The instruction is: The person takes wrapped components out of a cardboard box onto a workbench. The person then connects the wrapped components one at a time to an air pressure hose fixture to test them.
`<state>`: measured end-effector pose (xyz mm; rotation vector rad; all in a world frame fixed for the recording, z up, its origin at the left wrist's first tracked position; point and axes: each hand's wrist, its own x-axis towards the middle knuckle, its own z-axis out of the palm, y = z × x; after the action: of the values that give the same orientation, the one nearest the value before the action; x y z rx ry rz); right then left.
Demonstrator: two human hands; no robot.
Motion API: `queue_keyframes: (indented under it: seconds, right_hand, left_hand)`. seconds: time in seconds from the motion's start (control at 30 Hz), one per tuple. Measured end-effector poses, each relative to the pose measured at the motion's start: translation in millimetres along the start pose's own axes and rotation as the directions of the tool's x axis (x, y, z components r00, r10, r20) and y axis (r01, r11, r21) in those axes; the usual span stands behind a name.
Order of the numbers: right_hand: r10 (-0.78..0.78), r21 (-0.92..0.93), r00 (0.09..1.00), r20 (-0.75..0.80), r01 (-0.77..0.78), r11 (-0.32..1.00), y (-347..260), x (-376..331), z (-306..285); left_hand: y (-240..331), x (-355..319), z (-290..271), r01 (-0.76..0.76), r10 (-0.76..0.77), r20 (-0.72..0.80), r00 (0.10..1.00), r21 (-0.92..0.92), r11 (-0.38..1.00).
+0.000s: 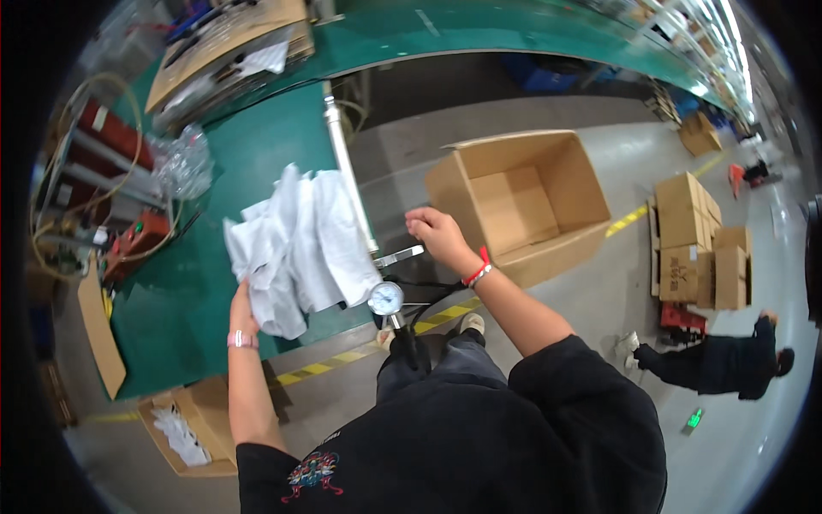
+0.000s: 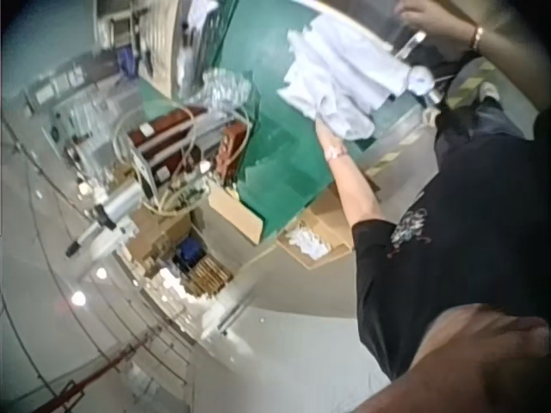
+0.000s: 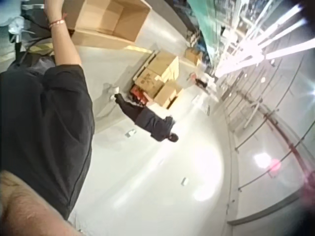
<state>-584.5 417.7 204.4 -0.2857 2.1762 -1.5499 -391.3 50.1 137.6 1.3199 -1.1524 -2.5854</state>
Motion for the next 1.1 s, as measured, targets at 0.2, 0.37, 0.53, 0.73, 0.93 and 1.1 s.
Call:
queue_keyframes:
  seconds: [0.2,0.37,0.53,0.73,0.93,1.1]
  right_hand:
    - [0.445,0.409,0.881,-0.161,-0.351,0.843,99,-88,-100]
    - [0.490,0.464,0.855,-0.169,-0.370,0.805,164,-152,-174]
    - [0.519,0.479,0.842,-0.150,-0.397,0.783,222,-170,-246]
    - [0.546,0.482,0.835,-0.070,-0.451,0.751,275,-162,-328]
    - [0.534,0.458,0.845,-0.012,-0.470,0.755,314,-167,-384]
    - [0.500,0.345,0.860,0.103,-0.502,0.793,338,-194,-396]
  left_hand:
    - [-28,-41,8,-0.178,0.173,-0.148,0.974,-0.021,0.984]
    - [-91,-111,-7,-0.314,0.350,-0.486,0.801,0.156,0.936]
    - [-184,-165,18,-0.200,0.444,-0.653,0.613,0.416,0.887]
    - [-275,-181,98,-0.126,0.229,-0.657,0.719,0.201,0.971]
    - [-349,-176,228,-0.071,0.271,-0.375,0.887,0.468,0.881]
    - [-405,-178,221,-0.156,0.172,0.072,0.982,0.821,0.549]
